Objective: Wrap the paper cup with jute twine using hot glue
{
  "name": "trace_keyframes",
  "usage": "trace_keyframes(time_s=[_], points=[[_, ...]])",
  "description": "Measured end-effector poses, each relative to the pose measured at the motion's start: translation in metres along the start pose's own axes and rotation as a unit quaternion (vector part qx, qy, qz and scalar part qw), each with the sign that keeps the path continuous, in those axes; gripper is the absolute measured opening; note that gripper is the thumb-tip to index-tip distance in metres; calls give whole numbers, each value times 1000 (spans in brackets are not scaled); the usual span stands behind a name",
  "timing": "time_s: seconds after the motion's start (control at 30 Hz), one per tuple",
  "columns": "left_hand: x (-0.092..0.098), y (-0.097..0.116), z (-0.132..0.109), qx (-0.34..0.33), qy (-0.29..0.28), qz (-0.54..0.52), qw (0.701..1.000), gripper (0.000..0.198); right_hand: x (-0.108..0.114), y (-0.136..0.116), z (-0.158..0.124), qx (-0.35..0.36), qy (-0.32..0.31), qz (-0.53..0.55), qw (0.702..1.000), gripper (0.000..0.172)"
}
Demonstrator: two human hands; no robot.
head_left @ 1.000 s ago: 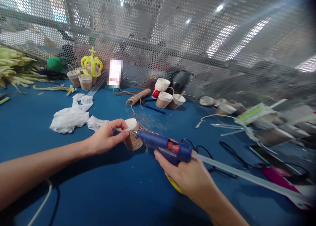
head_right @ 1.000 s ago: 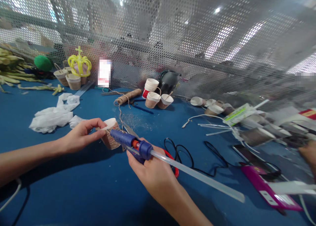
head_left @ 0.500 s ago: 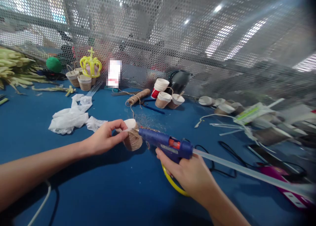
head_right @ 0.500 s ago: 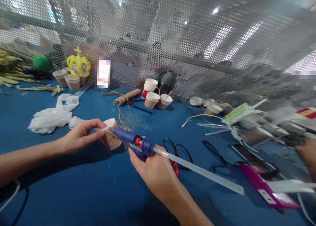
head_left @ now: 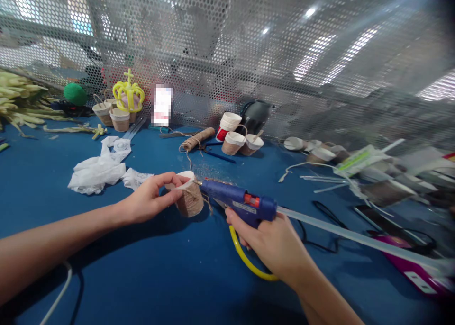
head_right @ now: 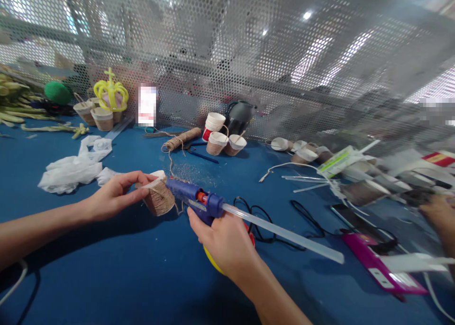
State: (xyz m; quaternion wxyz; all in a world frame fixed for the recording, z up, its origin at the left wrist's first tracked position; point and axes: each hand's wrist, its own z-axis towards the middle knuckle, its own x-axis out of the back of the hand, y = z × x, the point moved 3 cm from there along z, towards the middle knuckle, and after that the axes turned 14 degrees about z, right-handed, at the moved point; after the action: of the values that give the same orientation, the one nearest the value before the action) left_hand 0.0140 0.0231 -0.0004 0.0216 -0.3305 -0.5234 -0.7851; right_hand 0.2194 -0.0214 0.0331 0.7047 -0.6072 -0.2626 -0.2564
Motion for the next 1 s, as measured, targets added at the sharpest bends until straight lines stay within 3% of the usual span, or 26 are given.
trace_keyframes(time_s=[0.57,1.0], points=[[-1,0,0,0,2,-13,1000,16,-1,-4,-2,-80,-10,74,994,23],[0,1,0,-1,2,0,1000,16,-6,3,-5,-61,-34,73,995,29]])
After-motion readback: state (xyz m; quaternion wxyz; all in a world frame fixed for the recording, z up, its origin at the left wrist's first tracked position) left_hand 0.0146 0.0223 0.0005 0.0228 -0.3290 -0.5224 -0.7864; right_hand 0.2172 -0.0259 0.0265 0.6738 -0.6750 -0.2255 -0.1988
